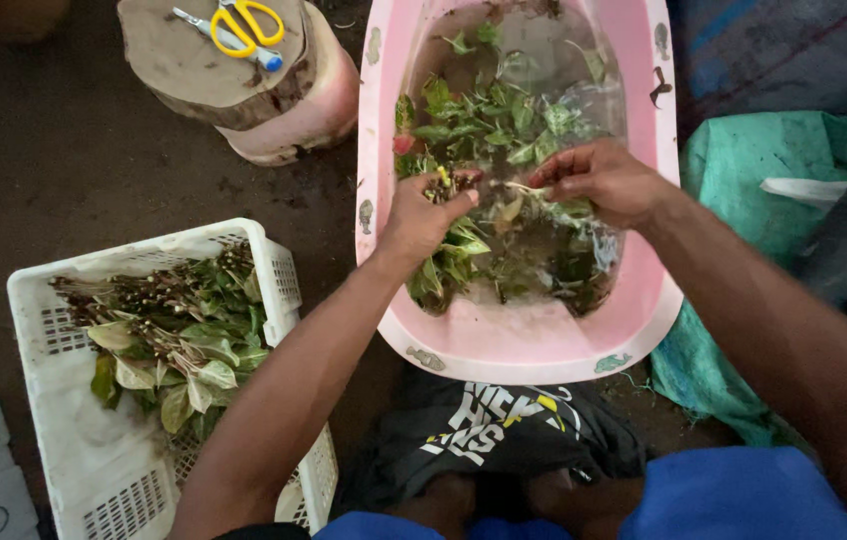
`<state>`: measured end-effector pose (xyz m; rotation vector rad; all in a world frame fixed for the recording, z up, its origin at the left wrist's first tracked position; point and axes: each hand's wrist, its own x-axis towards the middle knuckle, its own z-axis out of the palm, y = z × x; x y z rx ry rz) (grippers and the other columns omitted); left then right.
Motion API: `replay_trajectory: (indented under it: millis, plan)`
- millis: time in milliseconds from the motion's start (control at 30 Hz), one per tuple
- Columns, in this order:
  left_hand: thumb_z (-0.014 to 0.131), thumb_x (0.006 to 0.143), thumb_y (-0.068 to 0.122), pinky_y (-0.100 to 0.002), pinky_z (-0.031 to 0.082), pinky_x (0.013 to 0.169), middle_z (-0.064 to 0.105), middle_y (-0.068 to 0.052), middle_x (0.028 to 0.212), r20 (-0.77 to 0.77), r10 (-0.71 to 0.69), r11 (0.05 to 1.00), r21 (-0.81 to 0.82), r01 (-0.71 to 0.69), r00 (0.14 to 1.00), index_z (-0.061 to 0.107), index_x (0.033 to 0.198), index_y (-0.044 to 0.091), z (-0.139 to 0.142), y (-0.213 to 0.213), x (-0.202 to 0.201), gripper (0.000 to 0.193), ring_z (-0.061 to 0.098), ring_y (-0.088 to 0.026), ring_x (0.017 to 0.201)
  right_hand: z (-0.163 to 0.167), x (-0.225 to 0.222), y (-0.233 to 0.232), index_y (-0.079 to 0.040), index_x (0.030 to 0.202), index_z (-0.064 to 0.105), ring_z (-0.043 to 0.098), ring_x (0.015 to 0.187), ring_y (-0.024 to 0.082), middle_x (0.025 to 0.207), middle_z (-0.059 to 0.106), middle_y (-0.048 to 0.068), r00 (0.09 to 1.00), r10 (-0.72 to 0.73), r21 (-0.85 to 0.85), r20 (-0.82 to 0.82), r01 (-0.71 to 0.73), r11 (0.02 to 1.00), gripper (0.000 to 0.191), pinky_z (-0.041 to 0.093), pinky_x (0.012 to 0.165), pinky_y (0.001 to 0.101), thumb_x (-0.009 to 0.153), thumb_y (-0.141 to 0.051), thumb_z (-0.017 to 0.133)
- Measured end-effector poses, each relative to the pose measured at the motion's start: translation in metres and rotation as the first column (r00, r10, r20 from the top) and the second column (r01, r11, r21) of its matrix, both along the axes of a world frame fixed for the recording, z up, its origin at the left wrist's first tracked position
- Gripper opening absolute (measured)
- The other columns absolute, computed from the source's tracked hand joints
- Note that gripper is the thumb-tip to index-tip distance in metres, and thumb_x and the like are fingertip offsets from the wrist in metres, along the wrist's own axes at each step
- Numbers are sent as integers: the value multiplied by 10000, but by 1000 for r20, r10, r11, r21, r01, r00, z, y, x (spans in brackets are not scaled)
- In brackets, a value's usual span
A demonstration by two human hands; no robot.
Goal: The person washes leafy vegetables in a pink basin filled with water, then transfers them to a white basket. The person repeatedly picks up bunches of vegetables, rinses them in the water, and places them into the basket.
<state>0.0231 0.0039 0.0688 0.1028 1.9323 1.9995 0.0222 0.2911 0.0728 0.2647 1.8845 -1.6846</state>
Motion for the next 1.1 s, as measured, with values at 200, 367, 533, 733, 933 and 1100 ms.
replay_trajectory:
  millis: [200,367,533,733,933,1100]
  plan:
    - [805,865,131,-252,560,824,767,-53,1019,36,-77,993,88,73,996,745,1119,-13,5,4,2,298,686,-109,881,-11,5,-23,-46,1049,711,651,870,108,966,693,27,993,-24,-243,114,52,969,212,612,797,332,853,26,676]
    - [809,895,130,-256,539,758,764,-39,961,-46,-60,998,-35,58,997,753,1077,-23,11,4,3,244,653,-95,826,12,12,-39,-101,1155,721,685,926,94,1054,729,15,967,89,-44,-238,-102,994,266,554,837,273,891,-76,712]
    - [792,897,160,-289,511,663,758,-41,850,-79,-11,988,-155,-2,997,777,1032,10,17,9,6,203,618,-94,725,42,18,-60,-104,1110,728,631,802,171,1053,704,46,780,200,332,-593,10,943,331,553,711,352,810,-180,847]
    - [821,889,180,-301,531,699,776,-59,832,-254,-51,958,-286,-24,966,775,1053,44,23,12,11,218,653,-87,740,42,14,-73,-108,975,782,662,966,237,1007,741,54,410,435,520,-801,118,846,249,496,851,456,790,-224,901]
    - [769,875,111,-298,554,738,784,-65,909,-316,-97,955,-295,-1,944,756,1097,36,20,6,16,235,702,-93,816,33,17,-74,-103,987,748,656,1003,259,982,721,70,465,533,629,-707,68,774,149,405,941,491,843,-81,777]
    - [778,901,114,-284,558,755,792,-59,919,-270,-112,975,-216,53,956,761,1072,11,19,4,16,200,689,-90,829,25,16,-75,-42,1035,605,624,952,323,971,620,137,387,580,632,-717,9,775,191,432,813,485,859,-51,679]
